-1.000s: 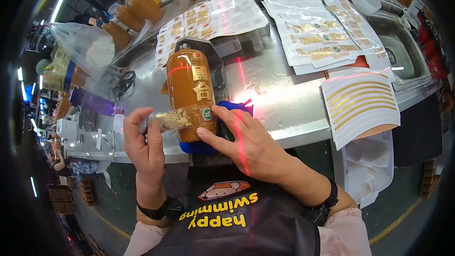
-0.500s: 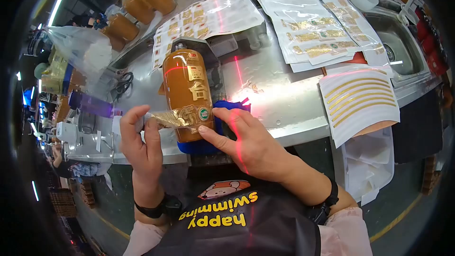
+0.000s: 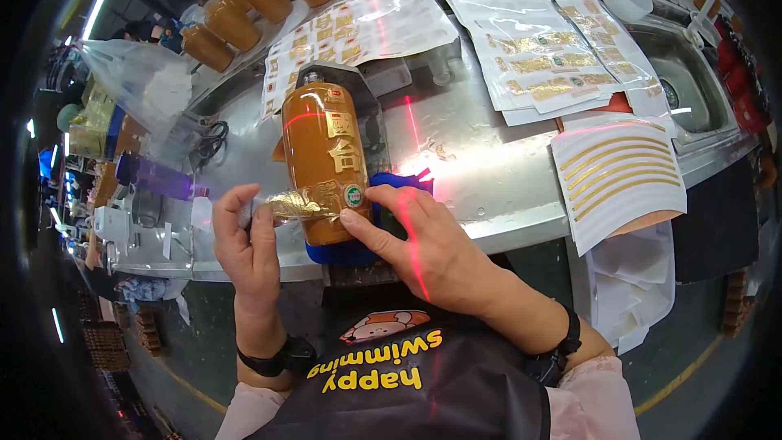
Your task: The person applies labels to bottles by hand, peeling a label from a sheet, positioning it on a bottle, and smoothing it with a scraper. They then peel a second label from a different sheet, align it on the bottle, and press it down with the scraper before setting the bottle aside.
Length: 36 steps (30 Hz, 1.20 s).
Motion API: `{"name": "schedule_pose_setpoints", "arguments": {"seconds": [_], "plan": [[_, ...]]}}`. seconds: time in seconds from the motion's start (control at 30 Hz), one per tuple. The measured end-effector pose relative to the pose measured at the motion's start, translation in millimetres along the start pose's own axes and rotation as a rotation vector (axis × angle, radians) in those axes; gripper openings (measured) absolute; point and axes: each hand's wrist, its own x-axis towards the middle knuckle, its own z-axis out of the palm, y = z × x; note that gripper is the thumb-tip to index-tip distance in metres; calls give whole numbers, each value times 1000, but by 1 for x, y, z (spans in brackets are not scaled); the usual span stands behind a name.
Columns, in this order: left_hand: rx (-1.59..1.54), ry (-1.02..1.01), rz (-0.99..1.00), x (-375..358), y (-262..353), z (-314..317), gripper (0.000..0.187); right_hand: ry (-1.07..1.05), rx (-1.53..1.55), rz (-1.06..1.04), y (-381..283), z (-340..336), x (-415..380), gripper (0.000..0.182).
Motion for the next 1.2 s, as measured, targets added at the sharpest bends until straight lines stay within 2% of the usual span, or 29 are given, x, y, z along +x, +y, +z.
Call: {"name": "schedule_pose_setpoints", "arguments": {"seconds": [0.3, 0.8, 1.0, 1.1, 1.2], "plan": [[-73, 68, -5, 1, -2, 4, 21, -5, 7, -47, 0, -3, 1, 64], [-160, 13, -173, -2, -5, 6, 25, -10, -14, -25, -1, -5, 1, 62], [-673, -19, -378, 4, -9, 3, 30, -6, 19, -17, -1, -4, 1, 64], [-772, -51, -422, 7, -17, 4, 32, 19, 52, 15, -1, -3, 3, 64], [-523, -6, -309, 8, 2, 13, 34, 15, 39, 52, 0, -11, 10, 64]]}}
